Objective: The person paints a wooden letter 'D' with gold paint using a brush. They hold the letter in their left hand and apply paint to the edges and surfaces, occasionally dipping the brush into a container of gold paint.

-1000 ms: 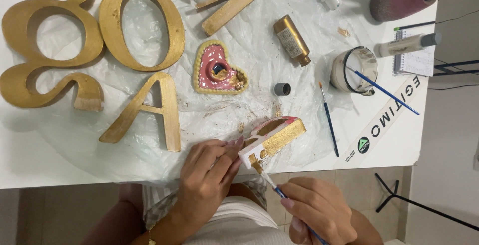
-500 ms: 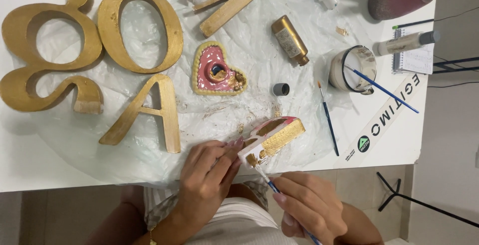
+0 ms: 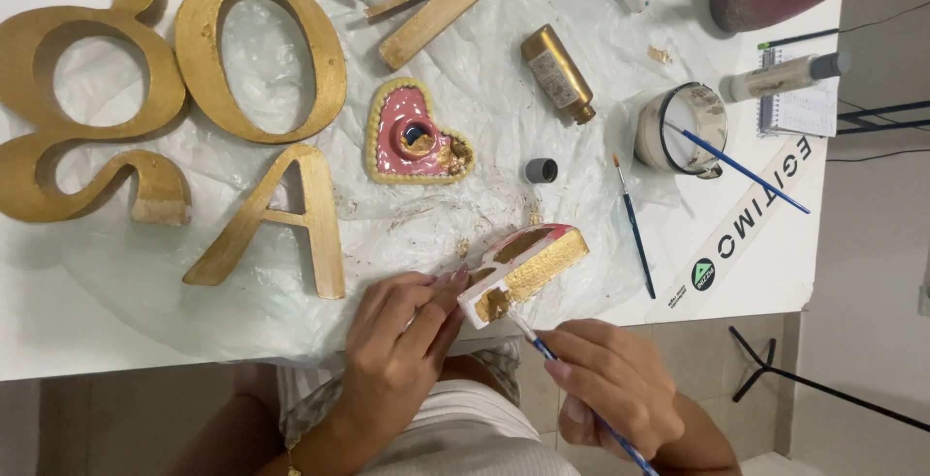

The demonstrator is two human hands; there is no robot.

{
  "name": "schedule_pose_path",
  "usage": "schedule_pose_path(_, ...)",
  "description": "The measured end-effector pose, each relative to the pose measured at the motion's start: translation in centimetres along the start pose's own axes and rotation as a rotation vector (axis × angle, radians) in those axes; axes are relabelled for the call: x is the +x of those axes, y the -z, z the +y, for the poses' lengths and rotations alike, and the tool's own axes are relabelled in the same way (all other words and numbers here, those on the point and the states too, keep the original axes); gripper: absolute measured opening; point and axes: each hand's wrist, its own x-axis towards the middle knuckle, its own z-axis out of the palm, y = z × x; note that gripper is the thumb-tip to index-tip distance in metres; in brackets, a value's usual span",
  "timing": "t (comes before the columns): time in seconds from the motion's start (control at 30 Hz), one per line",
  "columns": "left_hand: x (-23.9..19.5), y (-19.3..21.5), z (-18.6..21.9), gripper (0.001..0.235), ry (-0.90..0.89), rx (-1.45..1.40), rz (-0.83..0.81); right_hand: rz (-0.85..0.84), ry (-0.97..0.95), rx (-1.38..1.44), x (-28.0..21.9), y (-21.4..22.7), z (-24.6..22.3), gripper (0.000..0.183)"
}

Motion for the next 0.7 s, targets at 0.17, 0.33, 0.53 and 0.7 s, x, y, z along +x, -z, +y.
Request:
schedule_pose_path(0.17,-0.6,0.0,-0.3,0.033,0.004,-0.002,-0.026,0.068,-0.107,-0.029,-0.1,0.4,-1.1,0.016)
schedule_pose_path(0.33,-0.4,-0.1,-0.2,0.033,0.005,-0.011,-0.001,0.023,-0.051,-0.019,0.7,0.4,-0.4,0.013)
schedule_pose_path(0.53,0.0,0.1,0.1,0.032,-0.005,0.001,-0.006,-0.199,-0.179,0.066,-0.6,1.9,-0.2,0.021)
schedule_pose_path(0.7,-0.5,-0.1,-0.2,0.039,-0.006,0.009,-0.020,-0.001,-0.142,0.023,-0.9,1.5,-0.6,0.015)
